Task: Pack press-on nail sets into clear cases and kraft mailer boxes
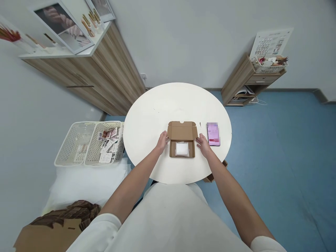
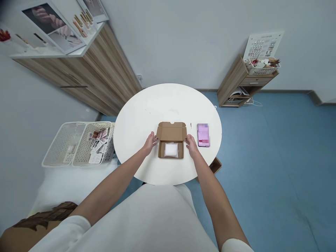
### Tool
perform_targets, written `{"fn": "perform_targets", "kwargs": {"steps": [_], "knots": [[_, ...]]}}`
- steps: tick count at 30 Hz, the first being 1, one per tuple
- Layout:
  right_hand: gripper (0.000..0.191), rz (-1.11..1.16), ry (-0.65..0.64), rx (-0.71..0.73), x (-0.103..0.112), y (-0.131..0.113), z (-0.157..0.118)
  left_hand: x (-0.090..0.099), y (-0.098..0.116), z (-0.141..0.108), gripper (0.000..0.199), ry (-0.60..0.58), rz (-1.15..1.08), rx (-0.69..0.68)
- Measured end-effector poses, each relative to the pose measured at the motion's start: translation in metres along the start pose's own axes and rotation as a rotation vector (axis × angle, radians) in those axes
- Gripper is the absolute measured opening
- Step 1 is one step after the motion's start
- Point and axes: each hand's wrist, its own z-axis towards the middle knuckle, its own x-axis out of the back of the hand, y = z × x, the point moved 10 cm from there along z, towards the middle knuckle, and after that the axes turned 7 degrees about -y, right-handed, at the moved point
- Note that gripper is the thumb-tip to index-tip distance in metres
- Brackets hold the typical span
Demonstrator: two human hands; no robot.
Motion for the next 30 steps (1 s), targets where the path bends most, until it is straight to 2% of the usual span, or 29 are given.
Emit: {"fn": "perform_targets", "kwargs": {"steps": [4,9,17,21,25,30], "knots": [[0.065,0.048,-0.076,0.027,-0.015,-0.001,-0.002,-0.005,0.001,0.000,0.072,-0.035,-0.066,0.012],[0.061,-0.007,-0.171,0.130,-0.024,-0.008,-0.021,-0.006,0.000,-0.013,0.074,-0.108,-0.054,-0.039],[0.063,-0.245,-0.304,0.275,-0.036,-0.021,-0.058,-0.014,0.000,-0.040,0.076,-0.214,0.009,-0.140],[0.062,-0.403,-0.265,0.261,-0.033,-0.011,-0.063,-0.017,-0.002,-0.050,0.073,-0.249,0.045,-0.184],[0.068,-0.494,-0.176,0.156,-0.016,0.010,-0.060,-0.014,-0.017,-0.056,0.074,-0.280,0.035,-0.111],[0.072,-0.333,-0.278,0.121,-0.016,0.024,-0.074,-0.011,-0.025,-0.068,0.075,-0.322,0.137,-0.076]]}}
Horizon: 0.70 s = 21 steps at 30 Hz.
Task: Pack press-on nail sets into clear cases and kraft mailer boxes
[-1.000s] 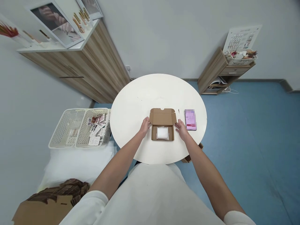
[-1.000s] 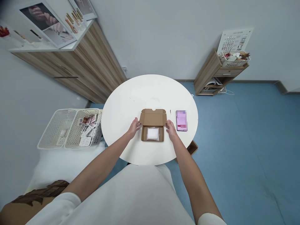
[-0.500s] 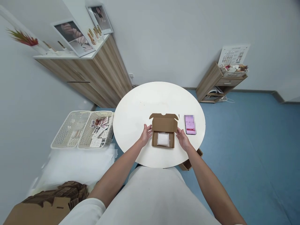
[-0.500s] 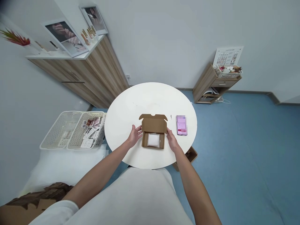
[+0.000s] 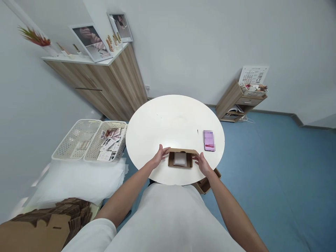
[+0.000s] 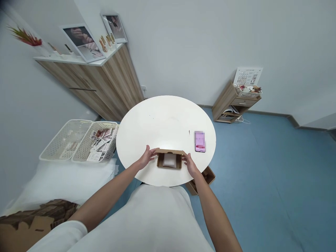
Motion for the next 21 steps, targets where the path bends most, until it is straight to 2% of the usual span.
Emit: {"fn": "perform_targets", "kwargs": {"steps": [5,12,16,21], "knots": [[0.072,0.000,-0.024,0.007,-0.005,0.000,-0.023,-0.013,0.006,-0.011,0.062,-0.042,0.146,-0.038],[0.062,-0.383,-0.037,0.138,-0.021,-0.017,-0.047,-0.024,0.014,-0.032,0.050,0.129,0.596,-0.129],[0.059,-0.511,0.009,0.070,-0.026,-0.001,-0.049,-0.034,0.009,-0.038,0.046,0.159,0.822,-0.114],[0.062,-0.568,0.028,-0.076,-0.027,0.026,-0.041,-0.035,-0.010,-0.031,0.050,0.154,0.941,-0.007]]}}
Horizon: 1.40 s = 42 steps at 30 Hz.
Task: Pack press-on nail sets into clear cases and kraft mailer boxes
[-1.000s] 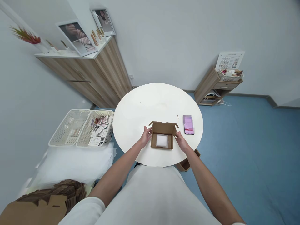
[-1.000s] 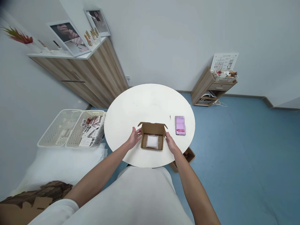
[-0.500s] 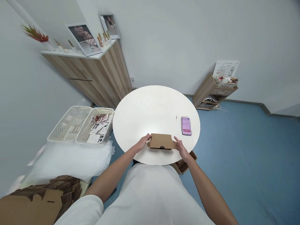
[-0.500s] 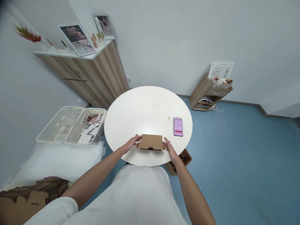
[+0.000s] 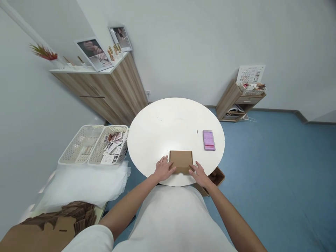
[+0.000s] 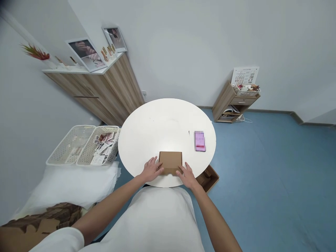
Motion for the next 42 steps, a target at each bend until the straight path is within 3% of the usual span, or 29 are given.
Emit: {"fn": "perform_targets", "kwargs": {"steps": [6,13,18,25,31,36,42], "knots": [[0.061,0.023,0.038,0.003,-0.005,0.003,0.012,-0.002,-0.012,0.006,0.061,-0.015,0.027,0.071],[0.058,0.041,0.167,0.124,-0.004,-0.006,0.009,0.004,-0.036,-0.002,0.069,-0.042,-0.169,0.124],[0.065,0.099,0.150,0.163,-0.014,-0.007,0.007,0.000,-0.019,-0.003,0.062,-0.074,-0.302,-0.053],[0.070,0.357,0.163,0.232,-0.002,-0.015,0.000,0.020,-0.017,-0.015,0.061,0.097,-0.330,-0.114],[0.056,0.363,0.226,0.247,0.021,-0.026,-0.003,0.023,-0.022,-0.010,0.050,0.135,-0.374,-0.048],[0.046,0.309,0.197,0.208,0.026,-0.031,0.001,0.022,-0.020,-0.003,0.045,0.142,-0.299,-0.032],[0.042,0.272,0.274,0.149,0.034,-0.032,0.003,0.028,-0.018,-0.004,0.045,0.207,-0.233,-0.015]]}}
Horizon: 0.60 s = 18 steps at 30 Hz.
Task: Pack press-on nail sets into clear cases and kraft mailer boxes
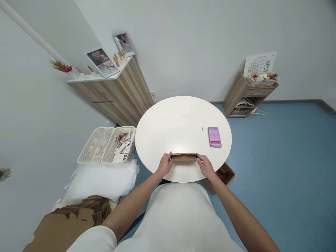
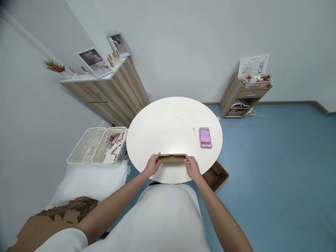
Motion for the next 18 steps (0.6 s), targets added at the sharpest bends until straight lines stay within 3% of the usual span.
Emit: {"fn": "perform_targets", "kwargs": {"steps": [12,18], "knots": [[0.043,0.158,0.047,-0.026,0.002,0.002,0.001,0.002,-0.003,-0.009,0.049,0.000,-0.197,0.076],[0.041,0.336,0.031,-0.182,-0.011,0.016,0.001,0.002,-0.026,-0.011,0.051,0.017,-0.434,0.207]]}}
